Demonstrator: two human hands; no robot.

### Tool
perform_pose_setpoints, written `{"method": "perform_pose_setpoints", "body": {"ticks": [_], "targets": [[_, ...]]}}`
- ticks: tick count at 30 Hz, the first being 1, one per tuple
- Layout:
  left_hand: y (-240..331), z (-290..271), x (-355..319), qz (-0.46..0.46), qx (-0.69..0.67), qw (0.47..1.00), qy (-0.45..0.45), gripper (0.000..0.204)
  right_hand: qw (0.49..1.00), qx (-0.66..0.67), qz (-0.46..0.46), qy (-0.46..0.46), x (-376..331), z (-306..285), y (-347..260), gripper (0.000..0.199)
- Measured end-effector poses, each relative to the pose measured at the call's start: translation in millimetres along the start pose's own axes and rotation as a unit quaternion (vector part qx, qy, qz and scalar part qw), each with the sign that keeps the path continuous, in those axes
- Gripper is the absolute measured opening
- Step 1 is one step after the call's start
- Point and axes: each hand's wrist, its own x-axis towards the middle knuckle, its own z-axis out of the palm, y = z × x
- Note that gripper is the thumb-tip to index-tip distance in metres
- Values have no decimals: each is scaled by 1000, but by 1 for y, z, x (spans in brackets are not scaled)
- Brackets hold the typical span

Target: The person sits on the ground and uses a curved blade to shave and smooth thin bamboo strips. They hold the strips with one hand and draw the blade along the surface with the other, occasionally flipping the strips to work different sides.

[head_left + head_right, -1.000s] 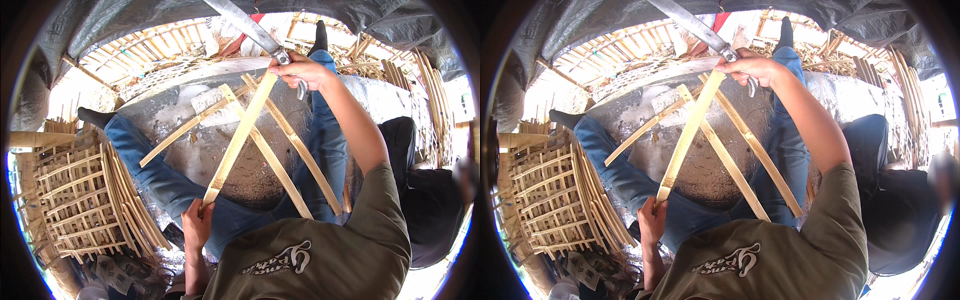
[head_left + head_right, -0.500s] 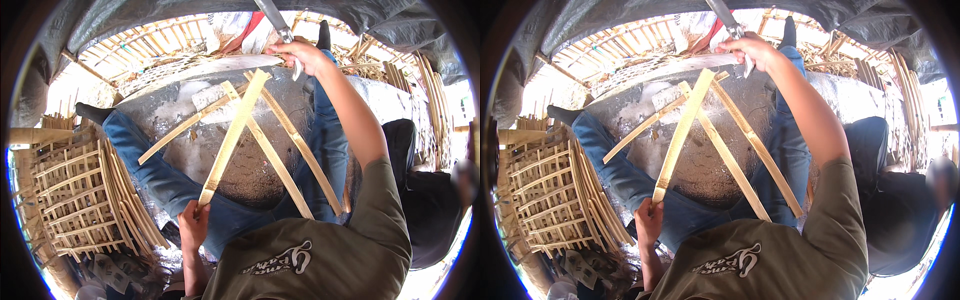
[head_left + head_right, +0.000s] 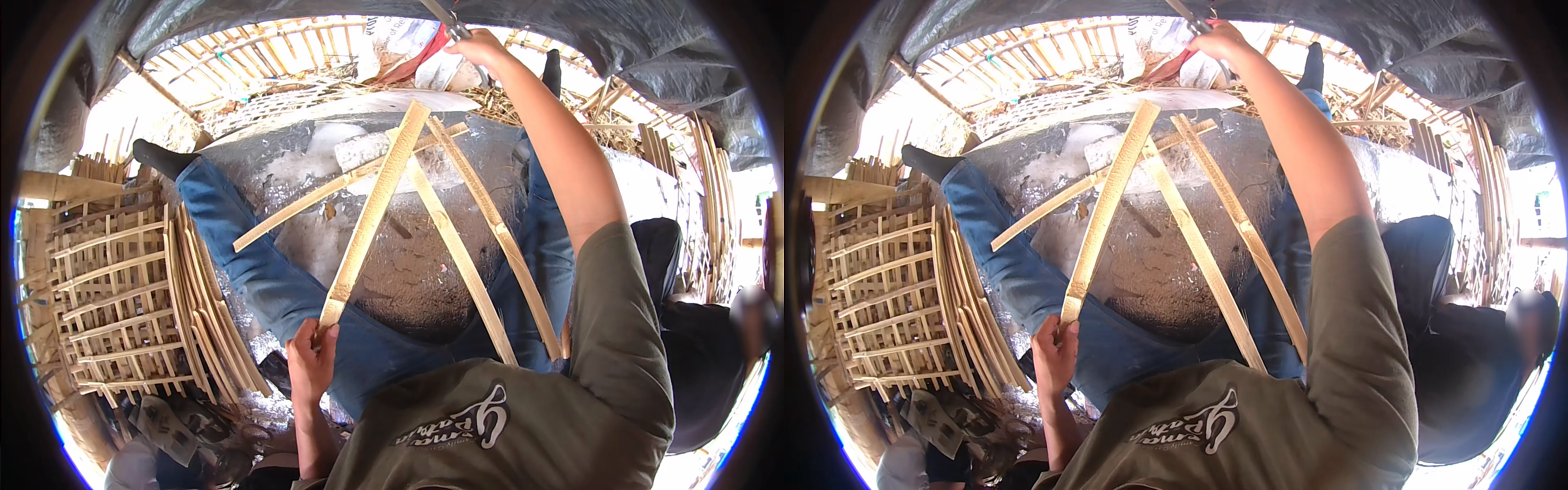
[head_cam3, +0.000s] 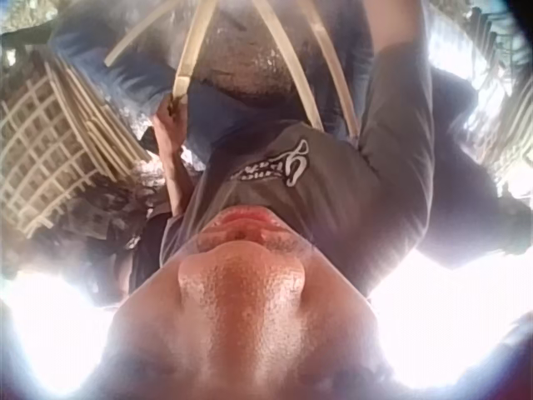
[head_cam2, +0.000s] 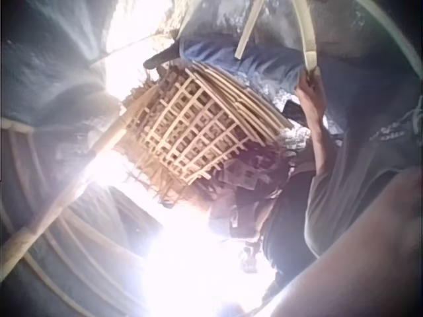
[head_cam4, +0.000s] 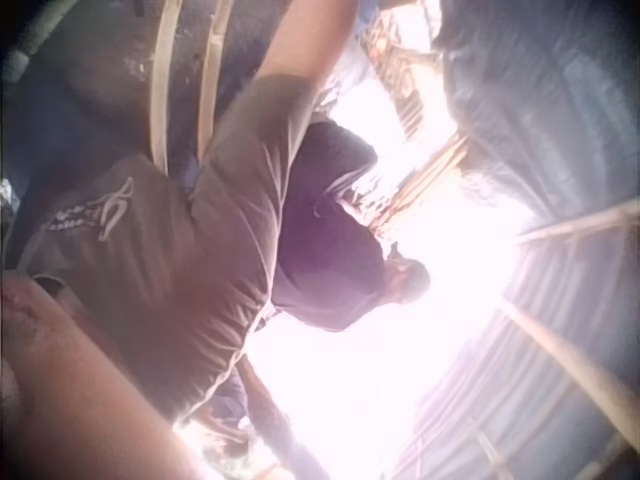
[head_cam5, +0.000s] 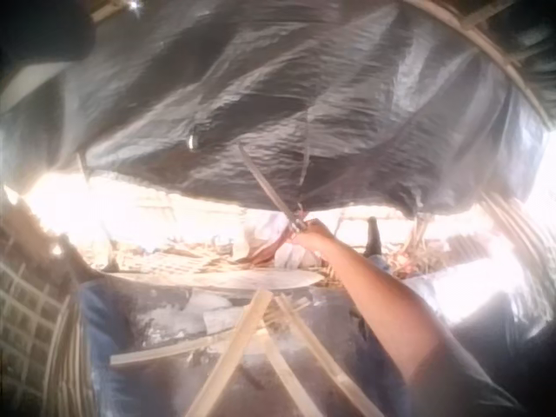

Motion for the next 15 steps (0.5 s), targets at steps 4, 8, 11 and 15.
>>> {"method": "perform_pose_setpoints", "body": {"ticks": [4,8,11,15], "targets": [[3,1,-1,1,6,1000,-4,27,998,-10,28,-49,-24,-10,6,37],[4,3,2,25,7,1000,3,27,998,9,58,12,-22,-14,15,30],[11,1,3,27,13,1000,1,27,995,19,98,-4,-32,-21,3,34],[12,5,3,23,-2,1000,1,26,995,65,78,15,-30,-19,14,34]]}}
